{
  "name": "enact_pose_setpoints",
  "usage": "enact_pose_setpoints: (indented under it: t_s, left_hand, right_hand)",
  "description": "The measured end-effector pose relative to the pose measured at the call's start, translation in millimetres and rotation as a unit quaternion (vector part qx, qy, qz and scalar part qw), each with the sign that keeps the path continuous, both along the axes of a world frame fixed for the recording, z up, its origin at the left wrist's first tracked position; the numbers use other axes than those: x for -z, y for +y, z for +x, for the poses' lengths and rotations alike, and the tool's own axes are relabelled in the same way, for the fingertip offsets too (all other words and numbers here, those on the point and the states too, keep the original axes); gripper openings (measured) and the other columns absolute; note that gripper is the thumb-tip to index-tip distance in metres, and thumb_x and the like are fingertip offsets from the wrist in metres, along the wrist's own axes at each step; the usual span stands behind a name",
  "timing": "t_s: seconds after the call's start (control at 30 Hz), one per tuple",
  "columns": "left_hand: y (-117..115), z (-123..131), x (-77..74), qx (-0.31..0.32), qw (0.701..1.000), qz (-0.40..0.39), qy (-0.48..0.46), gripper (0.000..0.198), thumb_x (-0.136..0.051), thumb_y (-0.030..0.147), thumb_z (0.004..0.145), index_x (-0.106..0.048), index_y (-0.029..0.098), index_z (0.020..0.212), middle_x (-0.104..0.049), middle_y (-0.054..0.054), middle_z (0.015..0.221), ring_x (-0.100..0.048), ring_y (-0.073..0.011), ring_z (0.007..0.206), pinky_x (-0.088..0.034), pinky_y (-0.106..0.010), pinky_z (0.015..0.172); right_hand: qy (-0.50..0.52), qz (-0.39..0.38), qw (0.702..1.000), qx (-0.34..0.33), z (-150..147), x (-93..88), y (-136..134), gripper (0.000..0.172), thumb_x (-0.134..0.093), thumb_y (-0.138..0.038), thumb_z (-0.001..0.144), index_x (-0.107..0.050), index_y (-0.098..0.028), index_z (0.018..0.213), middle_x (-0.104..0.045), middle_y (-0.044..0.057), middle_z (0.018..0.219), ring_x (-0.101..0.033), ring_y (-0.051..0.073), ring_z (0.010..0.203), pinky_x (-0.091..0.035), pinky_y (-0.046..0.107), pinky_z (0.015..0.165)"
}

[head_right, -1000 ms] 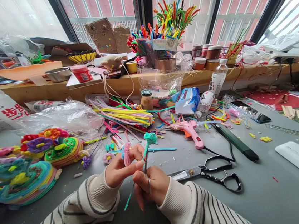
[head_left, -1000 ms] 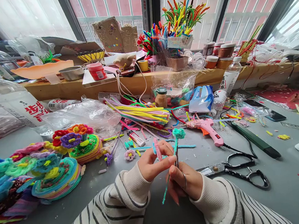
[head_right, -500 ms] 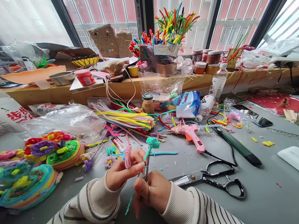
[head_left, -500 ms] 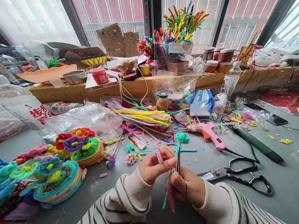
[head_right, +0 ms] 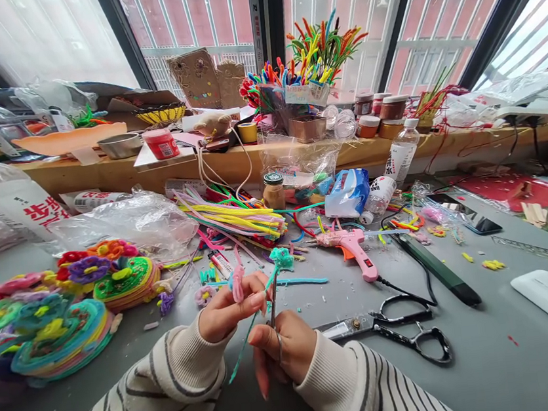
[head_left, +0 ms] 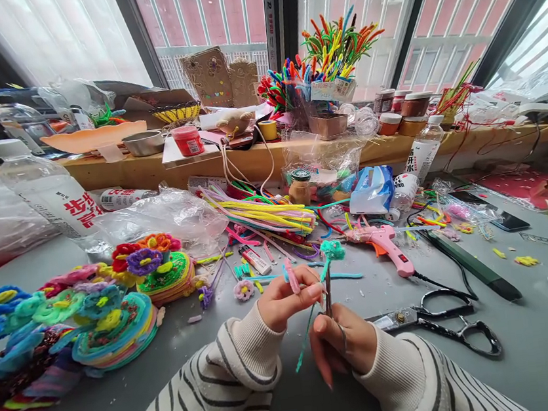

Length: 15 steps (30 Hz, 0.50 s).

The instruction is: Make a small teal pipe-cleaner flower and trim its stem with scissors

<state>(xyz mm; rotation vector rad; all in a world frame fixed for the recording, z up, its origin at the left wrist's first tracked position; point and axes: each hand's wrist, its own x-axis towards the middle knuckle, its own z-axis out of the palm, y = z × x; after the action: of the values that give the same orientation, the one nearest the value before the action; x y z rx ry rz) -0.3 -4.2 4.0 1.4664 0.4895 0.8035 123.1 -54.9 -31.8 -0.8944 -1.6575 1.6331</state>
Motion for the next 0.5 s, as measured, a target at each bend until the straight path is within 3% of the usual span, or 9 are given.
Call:
enact_pose_setpoints:
  t_s: [0.23, 0.5]
  left_hand:
    - [2.5, -0.2, 5.0, 0.013, 0.999, -0.013, -0.031, 0.025, -0.052, 0.036, 0.068, -0.048, 0.014, 0.056, -0.046, -0.002, 0.067, -0.044, -0.0124, 0.069, -0.033, -0.027, 0.066]
    - [5.3, 1.5, 9.6, 0.027, 0.998, -0.017, -0.059, 0.024, -0.052, 0.034, 0.068, -0.049, 0.014, 0.054, -0.047, -0.003, 0.065, -0.044, -0.0126, 0.068, -0.033, -0.029, 0.067]
  right_hand:
    - [-0.014, -0.034, 0.999, 0.002, 0.3, 0.4, 1.6, 0.071, -0.025, -0.063, 0.074, -0.053, -0.008, 0.037, -0.028, -0.004, 0.023, -0.024, 0.001, 0.02, -0.018, 0.016, 0.026]
    - [0.001, 0.066, 0.997, -0.034, 0.6, -9.3, -1.1, 0.083, -0.012, -0.069, 0.07, -0.062, -0.006, 0.05, -0.03, -0.003, 0.029, -0.027, 0.003, 0.027, -0.023, 0.016, 0.031]
